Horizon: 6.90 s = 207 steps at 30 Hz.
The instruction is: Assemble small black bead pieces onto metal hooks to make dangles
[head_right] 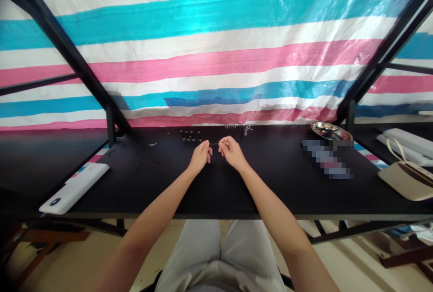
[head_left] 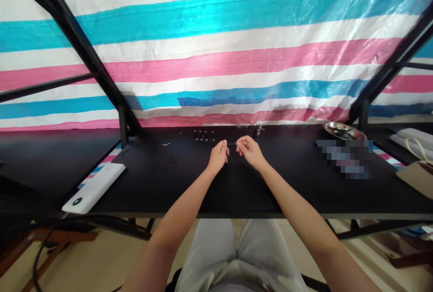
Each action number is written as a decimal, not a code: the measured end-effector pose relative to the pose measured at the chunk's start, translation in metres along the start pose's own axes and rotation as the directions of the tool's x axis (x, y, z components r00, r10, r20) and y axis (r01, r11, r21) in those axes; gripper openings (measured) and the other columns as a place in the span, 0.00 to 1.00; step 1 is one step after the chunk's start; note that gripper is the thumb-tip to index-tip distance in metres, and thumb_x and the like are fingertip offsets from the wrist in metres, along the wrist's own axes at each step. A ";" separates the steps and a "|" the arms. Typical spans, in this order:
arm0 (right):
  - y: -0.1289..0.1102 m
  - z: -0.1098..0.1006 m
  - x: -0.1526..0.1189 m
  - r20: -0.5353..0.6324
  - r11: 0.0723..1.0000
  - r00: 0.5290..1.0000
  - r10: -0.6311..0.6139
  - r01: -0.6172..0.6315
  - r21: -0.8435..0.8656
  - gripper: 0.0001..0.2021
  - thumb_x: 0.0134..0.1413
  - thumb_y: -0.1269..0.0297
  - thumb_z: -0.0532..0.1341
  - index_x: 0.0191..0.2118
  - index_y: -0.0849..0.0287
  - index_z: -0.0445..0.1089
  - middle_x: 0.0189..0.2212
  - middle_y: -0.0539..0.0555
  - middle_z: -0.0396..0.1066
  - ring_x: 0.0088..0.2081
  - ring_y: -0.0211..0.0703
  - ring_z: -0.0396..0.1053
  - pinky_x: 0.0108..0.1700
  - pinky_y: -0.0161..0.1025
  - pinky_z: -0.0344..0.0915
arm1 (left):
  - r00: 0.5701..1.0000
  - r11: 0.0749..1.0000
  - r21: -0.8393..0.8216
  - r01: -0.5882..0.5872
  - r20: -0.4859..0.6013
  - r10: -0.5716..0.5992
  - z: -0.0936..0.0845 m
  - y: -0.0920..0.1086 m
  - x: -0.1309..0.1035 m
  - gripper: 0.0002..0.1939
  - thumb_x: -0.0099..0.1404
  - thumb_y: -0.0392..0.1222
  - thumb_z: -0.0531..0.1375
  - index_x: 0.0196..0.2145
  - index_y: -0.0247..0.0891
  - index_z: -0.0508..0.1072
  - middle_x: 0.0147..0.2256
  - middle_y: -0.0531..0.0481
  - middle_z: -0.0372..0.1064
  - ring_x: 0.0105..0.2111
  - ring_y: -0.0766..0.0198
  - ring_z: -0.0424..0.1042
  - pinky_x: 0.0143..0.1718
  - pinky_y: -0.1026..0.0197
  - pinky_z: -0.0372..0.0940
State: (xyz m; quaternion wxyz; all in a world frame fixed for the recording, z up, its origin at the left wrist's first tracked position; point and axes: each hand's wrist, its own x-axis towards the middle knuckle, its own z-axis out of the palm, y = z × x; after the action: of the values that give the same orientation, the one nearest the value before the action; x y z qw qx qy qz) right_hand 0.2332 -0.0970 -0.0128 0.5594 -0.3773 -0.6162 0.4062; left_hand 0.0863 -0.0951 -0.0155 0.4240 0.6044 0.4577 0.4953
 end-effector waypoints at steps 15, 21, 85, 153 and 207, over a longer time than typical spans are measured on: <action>0.001 0.000 0.000 0.000 1.000 1.000 -0.004 0.004 -0.014 0.15 0.50 0.51 0.57 0.33 0.57 0.59 0.20 0.45 0.63 0.19 0.31 0.58 0.23 0.34 0.56 | 0.993 0.990 -0.086 0.109 0.061 -0.104 -0.001 0.005 0.003 0.29 0.58 0.65 0.48 0.14 0.37 0.57 0.11 0.54 0.56 0.10 0.72 0.55 0.14 0.68 0.50; 0.003 -0.001 0.000 0.007 1.000 1.000 0.002 -0.002 -0.009 0.14 0.50 0.52 0.57 0.33 0.57 0.60 0.20 0.45 0.63 0.19 0.31 0.58 0.23 0.33 0.56 | 0.986 0.986 -0.072 0.150 0.080 -0.144 -0.002 0.004 0.003 0.29 0.58 0.65 0.48 0.13 0.39 0.53 0.10 0.53 0.56 0.09 0.72 0.53 0.13 0.67 0.48; 0.004 -0.011 0.004 -0.223 0.997 0.973 -0.058 0.045 -0.064 0.12 0.51 0.54 0.56 0.37 0.57 0.60 0.26 0.49 0.68 0.21 0.33 0.61 0.25 0.34 0.59 | 0.997 0.985 -0.158 0.074 0.047 -0.067 -0.004 0.003 0.007 0.18 0.51 0.49 0.62 0.35 0.35 0.66 0.16 0.60 0.60 0.10 0.76 0.55 0.12 0.71 0.48; 0.077 -0.096 0.051 -0.324 0.634 0.946 0.005 -0.254 -0.730 0.10 0.44 0.57 0.58 0.28 0.59 0.70 0.23 0.53 0.70 0.26 0.41 0.65 0.30 0.37 0.59 | 0.854 0.599 0.710 -0.371 0.514 -0.079 -0.013 -0.021 0.004 0.29 0.65 0.55 0.43 0.60 0.41 0.52 0.63 0.45 0.40 0.62 0.54 0.38 0.59 0.44 0.35; 0.040 -0.088 0.035 -0.339 0.154 0.905 0.257 -0.385 -0.910 0.17 0.57 0.57 0.52 0.44 0.60 0.72 0.39 0.63 0.72 0.43 0.49 0.69 0.42 0.39 0.63 | 0.846 0.555 0.736 -0.388 0.523 -0.103 -0.014 -0.018 0.003 0.31 0.65 0.57 0.40 0.61 0.41 0.50 0.63 0.47 0.38 0.63 0.56 0.37 0.60 0.44 0.36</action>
State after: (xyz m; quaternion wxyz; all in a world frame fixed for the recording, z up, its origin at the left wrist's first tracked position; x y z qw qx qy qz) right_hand 0.3177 -0.0422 -0.0319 0.1377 -0.7816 -0.6078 0.0278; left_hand 0.0702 -0.0877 -0.0306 0.1552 0.8748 0.4518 0.0802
